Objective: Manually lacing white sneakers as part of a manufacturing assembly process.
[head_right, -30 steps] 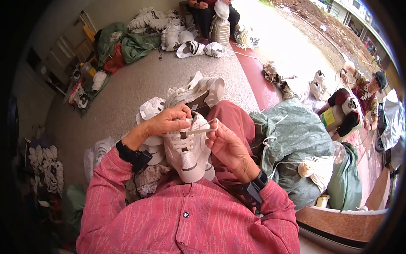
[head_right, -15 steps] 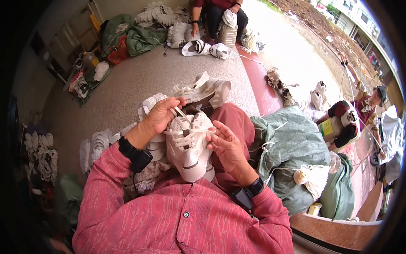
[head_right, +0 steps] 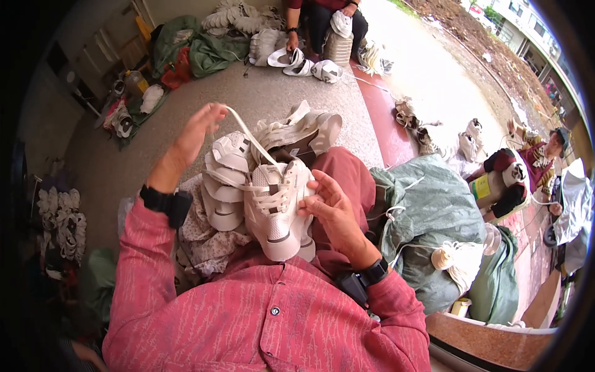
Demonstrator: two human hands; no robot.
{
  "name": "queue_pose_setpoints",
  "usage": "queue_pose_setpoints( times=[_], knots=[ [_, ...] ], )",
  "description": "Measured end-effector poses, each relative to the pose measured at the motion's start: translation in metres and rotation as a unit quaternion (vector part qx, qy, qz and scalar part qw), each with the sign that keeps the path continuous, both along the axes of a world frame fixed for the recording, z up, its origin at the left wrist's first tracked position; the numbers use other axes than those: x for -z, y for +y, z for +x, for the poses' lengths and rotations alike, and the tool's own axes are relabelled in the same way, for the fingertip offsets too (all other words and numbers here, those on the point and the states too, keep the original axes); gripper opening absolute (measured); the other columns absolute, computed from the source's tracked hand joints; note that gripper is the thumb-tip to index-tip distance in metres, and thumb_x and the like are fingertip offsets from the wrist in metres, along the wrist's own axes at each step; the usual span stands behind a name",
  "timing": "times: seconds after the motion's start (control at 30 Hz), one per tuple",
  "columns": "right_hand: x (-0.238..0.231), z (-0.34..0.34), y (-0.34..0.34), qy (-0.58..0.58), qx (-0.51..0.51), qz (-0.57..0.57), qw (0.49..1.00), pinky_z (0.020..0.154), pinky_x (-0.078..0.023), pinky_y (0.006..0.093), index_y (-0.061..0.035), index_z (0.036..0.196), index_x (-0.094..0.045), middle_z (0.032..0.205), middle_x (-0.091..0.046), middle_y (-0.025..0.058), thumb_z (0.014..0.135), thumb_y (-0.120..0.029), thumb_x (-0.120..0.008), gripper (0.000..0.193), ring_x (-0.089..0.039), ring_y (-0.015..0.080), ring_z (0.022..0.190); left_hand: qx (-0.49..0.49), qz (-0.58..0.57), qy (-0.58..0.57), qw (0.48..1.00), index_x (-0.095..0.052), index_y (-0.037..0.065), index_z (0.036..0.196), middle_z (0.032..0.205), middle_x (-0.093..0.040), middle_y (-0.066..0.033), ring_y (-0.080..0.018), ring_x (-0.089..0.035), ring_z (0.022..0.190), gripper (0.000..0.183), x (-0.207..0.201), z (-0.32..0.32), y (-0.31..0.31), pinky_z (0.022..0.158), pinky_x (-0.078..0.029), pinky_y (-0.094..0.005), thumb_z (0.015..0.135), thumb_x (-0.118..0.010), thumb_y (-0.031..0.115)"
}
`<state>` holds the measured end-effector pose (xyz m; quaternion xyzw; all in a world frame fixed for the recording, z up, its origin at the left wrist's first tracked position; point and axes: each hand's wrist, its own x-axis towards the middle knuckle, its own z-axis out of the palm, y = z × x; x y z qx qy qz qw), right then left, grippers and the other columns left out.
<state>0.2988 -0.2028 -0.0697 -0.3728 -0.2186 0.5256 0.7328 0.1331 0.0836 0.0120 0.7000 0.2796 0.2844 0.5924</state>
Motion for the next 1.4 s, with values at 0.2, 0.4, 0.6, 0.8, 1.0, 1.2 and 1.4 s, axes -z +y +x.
queue_pose_setpoints(
  times=[0.2, 0.4, 0.6, 0.8, 1.0, 1.2, 1.4],
  knots=[
    [-0.012, 0.028, 0.005, -0.298, -0.060, 0.013, 0.953, 0.075, -0.050, 0.0248, -0.0022, 0.126, -0.052, 0.107, -0.053, 0.0043, 0.092, 0.000, -0.059, 0.035, -0.060, 0.0139, 0.089, 0.032, 0.104, 0.041, 0.993, -0.061, 0.006, 0.099, 0.086, -0.057, 0.0025, -0.0071, -0.052, 0.080, 0.025, 0.023, -0.042, -0.070, 0.076, -0.044, -0.0225, 0.093, -0.063, 0.030],
    [-0.040, 0.041, 0.035, -0.604, -0.093, 0.066, 0.789, 0.072, -0.047, 0.0315, -0.0065, 0.111, -0.061, 0.101, -0.054, 0.0077, 0.083, 0.002, -0.065, 0.029, -0.058, 0.0217, 0.086, 0.088, 0.069, 0.109, 0.988, -0.061, 0.006, 0.103, 0.085, -0.057, 0.0053, -0.0017, -0.051, 0.076, 0.022, 0.052, -0.080, -0.096, 0.067, -0.043, -0.0185, 0.086, -0.072, 0.017],
    [-0.050, 0.048, 0.048, -0.703, -0.146, 0.088, 0.690, 0.069, -0.047, 0.0396, -0.0044, 0.099, -0.054, 0.097, -0.052, 0.0118, 0.087, -0.005, -0.060, 0.013, -0.059, 0.0323, 0.082, 0.078, 0.133, 0.063, 0.986, -0.061, 0.005, 0.099, 0.081, -0.056, 0.0060, -0.0010, -0.050, 0.071, 0.019, 0.053, -0.068, -0.101, 0.063, -0.042, -0.0178, 0.088, -0.070, 0.017],
    [-0.084, 0.021, 0.018, -0.769, -0.220, 0.010, 0.600, 0.072, -0.048, 0.0415, -0.0024, 0.095, -0.051, 0.099, -0.049, 0.0151, 0.089, -0.007, -0.058, 0.010, -0.057, 0.0335, 0.088, 0.152, -0.120, 0.232, 0.953, -0.058, 0.004, 0.095, 0.070, -0.057, 0.0003, -0.0050, -0.052, 0.053, 0.020, 0.044, -0.067, -0.107, 0.044, -0.041, -0.0179, 0.092, -0.065, 0.023],
    [-0.084, 0.033, 0.030, -0.713, -0.250, 0.056, 0.653, 0.067, -0.050, 0.0375, -0.0045, 0.095, -0.056, 0.098, -0.061, 0.0128, 0.087, -0.006, -0.061, 0.010, -0.062, 0.0299, 0.082, 0.146, -0.249, 0.056, 0.956, -0.028, 0.009, 0.141, 0.079, -0.058, -0.0014, -0.0055, -0.053, 0.052, 0.062, 0.057, -0.067, -0.111, 0.040, -0.039, -0.0167, 0.093, -0.064, 0.023],
    [-0.076, 0.037, 0.040, -0.788, -0.093, 0.101, 0.601, 0.061, -0.049, 0.0368, -0.0060, 0.094, -0.060, 0.079, -0.063, 0.0080, 0.085, -0.014, -0.067, 0.015, -0.064, 0.0283, 0.071, 0.198, -0.338, -0.115, 0.913, -0.023, 0.008, 0.147, 0.077, -0.058, -0.0016, -0.0082, -0.053, 0.051, 0.074, 0.057, -0.050, -0.117, 0.040, -0.040, -0.0185, 0.090, -0.067, 0.026],
    [-0.067, 0.027, 0.031, -0.778, -0.070, -0.097, 0.617, 0.055, -0.046, 0.0364, -0.0053, 0.080, -0.062, 0.070, -0.060, 0.0111, 0.083, -0.025, -0.072, 0.022, -0.061, 0.0273, 0.063, 0.200, -0.373, -0.158, 0.892, -0.048, 0.005, 0.128, 0.071, -0.056, 0.0004, -0.0089, -0.053, 0.051, 0.041, 0.066, -0.029, -0.109, 0.042, -0.039, -0.0204, 0.097, -0.058, 0.029]
  ],
)
